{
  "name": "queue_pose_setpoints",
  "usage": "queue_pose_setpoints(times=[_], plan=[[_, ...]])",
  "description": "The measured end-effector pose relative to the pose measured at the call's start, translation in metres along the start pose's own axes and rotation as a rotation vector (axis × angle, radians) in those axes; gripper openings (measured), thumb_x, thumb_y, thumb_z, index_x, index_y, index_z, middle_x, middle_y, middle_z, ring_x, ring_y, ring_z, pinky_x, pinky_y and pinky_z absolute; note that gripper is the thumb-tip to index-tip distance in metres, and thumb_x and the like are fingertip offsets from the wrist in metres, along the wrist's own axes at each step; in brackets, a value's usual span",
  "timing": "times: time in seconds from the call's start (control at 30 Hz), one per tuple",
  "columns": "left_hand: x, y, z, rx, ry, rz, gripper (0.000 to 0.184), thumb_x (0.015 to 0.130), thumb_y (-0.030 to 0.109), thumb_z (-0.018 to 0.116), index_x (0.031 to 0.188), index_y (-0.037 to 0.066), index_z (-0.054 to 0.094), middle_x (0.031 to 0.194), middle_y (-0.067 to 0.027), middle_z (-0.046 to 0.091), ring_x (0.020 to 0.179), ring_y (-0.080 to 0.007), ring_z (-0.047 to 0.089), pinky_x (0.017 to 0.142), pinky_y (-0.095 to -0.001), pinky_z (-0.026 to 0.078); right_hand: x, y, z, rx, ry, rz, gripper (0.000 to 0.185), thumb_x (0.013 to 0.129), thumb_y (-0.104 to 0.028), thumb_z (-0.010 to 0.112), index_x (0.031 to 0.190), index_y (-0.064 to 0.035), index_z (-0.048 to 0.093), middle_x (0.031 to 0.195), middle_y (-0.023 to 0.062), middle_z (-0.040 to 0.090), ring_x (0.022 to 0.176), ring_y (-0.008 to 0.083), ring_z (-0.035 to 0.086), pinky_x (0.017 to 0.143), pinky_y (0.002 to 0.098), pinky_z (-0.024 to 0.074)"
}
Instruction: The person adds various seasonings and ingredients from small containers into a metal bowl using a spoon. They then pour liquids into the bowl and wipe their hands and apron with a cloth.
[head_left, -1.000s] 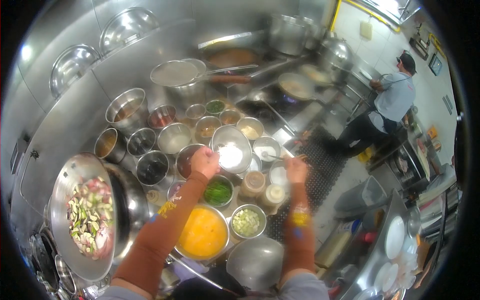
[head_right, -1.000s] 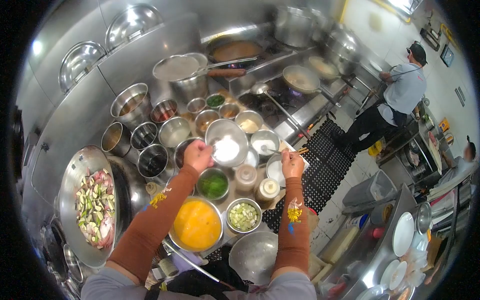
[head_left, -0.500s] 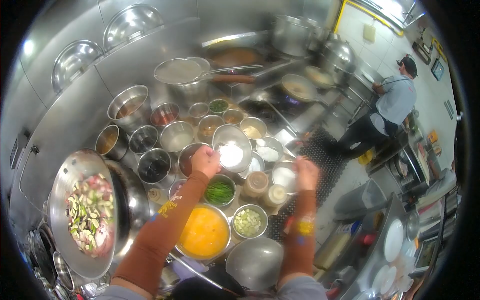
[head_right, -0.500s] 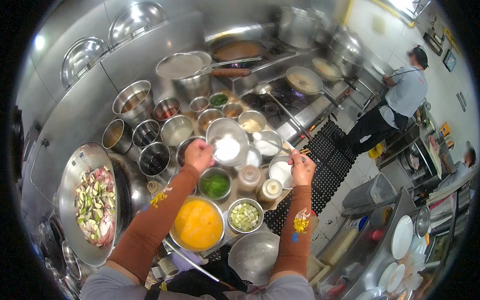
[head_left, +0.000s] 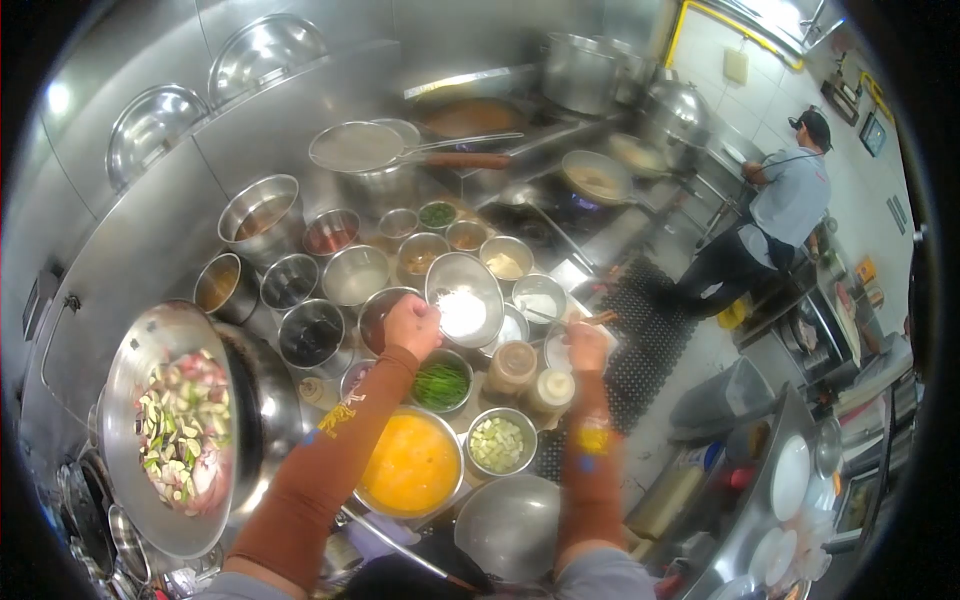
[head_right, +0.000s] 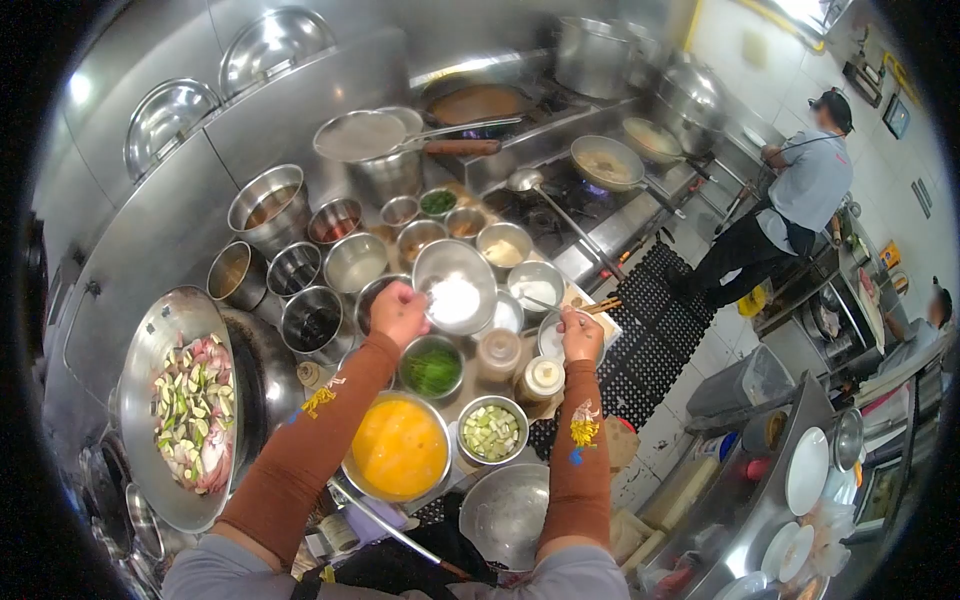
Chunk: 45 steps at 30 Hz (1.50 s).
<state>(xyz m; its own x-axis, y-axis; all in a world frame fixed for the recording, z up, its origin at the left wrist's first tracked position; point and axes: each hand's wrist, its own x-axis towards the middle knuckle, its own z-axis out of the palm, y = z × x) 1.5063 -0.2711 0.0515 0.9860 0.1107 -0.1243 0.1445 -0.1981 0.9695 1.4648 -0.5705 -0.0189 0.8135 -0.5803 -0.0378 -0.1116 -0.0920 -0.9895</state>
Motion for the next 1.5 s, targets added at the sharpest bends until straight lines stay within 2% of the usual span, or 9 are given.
queue_pose_setpoints(times=[0.2, 0.37, 0.5, 0.73, 0.93, 1.07, 1.2, 1.33, 1.5], plan=[[0.000, 0.001, 0.001, -0.031, -0.003, -0.013, 0.015, 0.082, 0.012, 0.064, 0.084, -0.001, 0.056, 0.069, -0.0103, 0.064, 0.053, -0.0164, 0.064, 0.047, -0.0294, 0.053, -0.018, -0.039, -0.030, 0.232, -0.003, 0.097, 0.026, 0.087, -0.024, 0.067, 0.084, 0.0020, 0.066, 0.064, 0.0037, 0.061, 0.044, 0.0053, 0.042, 0.039, 0.0187, 0.0275], [0.001, 0.002, 0.003, -0.031, -0.017, -0.009, 0.015, 0.081, 0.011, 0.064, 0.084, -0.001, 0.055, 0.070, -0.0106, 0.063, 0.053, -0.0165, 0.064, 0.046, -0.0294, 0.053, 0.003, -0.024, -0.027, -0.245, 0.075, -0.277, 0.032, 0.087, -0.025, 0.064, 0.070, 0.0018, 0.068, 0.057, 0.0078, 0.063, 0.052, 0.0165, 0.057, 0.053, 0.0321, 0.0442], [0.001, 0.001, 0.003, -0.046, -0.019, -0.010, 0.015, 0.081, 0.011, 0.063, 0.085, -0.001, 0.055, 0.071, -0.0108, 0.063, 0.053, -0.0168, 0.064, 0.046, -0.0296, 0.053, 0.011, -0.005, -0.009, -0.480, 0.058, -0.321, 0.030, 0.087, -0.024, 0.063, 0.077, 0.0037, 0.069, 0.062, 0.0127, 0.066, 0.058, 0.0225, 0.065, 0.058, 0.0339, 0.0483], [0.002, -0.001, 0.003, -0.049, -0.011, -0.021, 0.015, 0.082, 0.011, 0.063, 0.086, -0.002, 0.055, 0.072, -0.0112, 0.063, 0.054, -0.0168, 0.064, 0.047, -0.0295, 0.054, 0.008, 0.009, 0.001, 0.088, 0.032, 0.063, 0.030, 0.087, -0.025, 0.067, 0.080, 0.0046, 0.069, 0.062, 0.0061, 0.063, 0.050, 0.0107, 0.054, 0.048, 0.0245, 0.0413], [-0.002, 0.012, 0.002, -0.039, 0.002, -0.032, 0.014, 0.085, 0.010, 0.064, 0.081, 0.000, 0.054, 0.069, -0.0086, 0.060, 0.052, -0.0152, 0.061, 0.044, -0.0284, 0.051, -0.017, -0.047, -0.027, 0.234, 0.034, 0.022, 0.026, 0.086, -0.023, 0.068, 0.074, -0.0003, 0.065, 0.062, 0.0035, 0.060, 0.045, 0.0055, 0.044, 0.042, 0.0191, 0.0303], [0.004, 0.004, 0.001, -0.011, -0.033, -0.025, 0.015, 0.082, 0.010, 0.063, 0.087, -0.002, 0.056, 0.074, -0.0116, 0.064, 0.055, -0.0169, 0.064, 0.048, -0.0295, 0.054, -0.004, -0.036, -0.025, -0.270, 0.099, -0.324, 0.034, 0.087, -0.026, 0.064, 0.071, 0.0043, 0.066, 0.056, 0.0085, 0.061, 0.049, 0.0147, 0.055, 0.049, 0.0297, 0.0436], [0.001, 0.009, 0.001, -0.025, -0.024, -0.020, 0.015, 0.082, 0.010, 0.062, 0.087, -0.002, 0.056, 0.073, -0.0110, 0.063, 0.054, -0.0172, 0.064, 0.048, -0.0295, 0.054, 0.009, -0.021, -0.013, -0.503, 0.040, -0.380, 0.034, 0.086, -0.025, 0.063, 0.073, 0.0061, 0.066, 0.056, 0.0128, 0.062, 0.053, 0.0205, 0.061, 0.056, 0.0333, 0.0475], [0.006, -0.002, 0.002, -0.020, -0.027, 0.002, 0.015, 0.082, 0.011, 0.062, 0.087, -0.002, 0.056, 0.073, -0.0107, 0.063, 0.054, -0.0172, 0.064, 0.048, -0.0293, 0.054, 0.016, -0.002, -0.002, -0.101, -0.021, -0.083, 0.030, 0.085, -0.020, 0.065, 0.071, 0.0059, 0.066, 0.057, 0.0073, 0.061, 0.050, 0.0135, 0.054, 0.048, 0.0284, 0.0408], [0.004, 0.003, 0.003, -0.052, -0.008, -0.002, 0.015, 0.084, 0.010, 0.064, 0.079, 0.000, 0.053, 0.066, -0.0088, 0.060, 0.050, -0.0152, 0.060, 0.042, -0.0286, 0.048, -0.002, -0.031, -0.015, 0.071, 0.032, -0.041, 0.025, 0.086, -0.020, 0.066, 0.074, 0.0026, 0.067, 0.059, 0.0032, 0.059, 0.048, 0.0082, 0.047, 0.044, 0.0227, 0.0347]])
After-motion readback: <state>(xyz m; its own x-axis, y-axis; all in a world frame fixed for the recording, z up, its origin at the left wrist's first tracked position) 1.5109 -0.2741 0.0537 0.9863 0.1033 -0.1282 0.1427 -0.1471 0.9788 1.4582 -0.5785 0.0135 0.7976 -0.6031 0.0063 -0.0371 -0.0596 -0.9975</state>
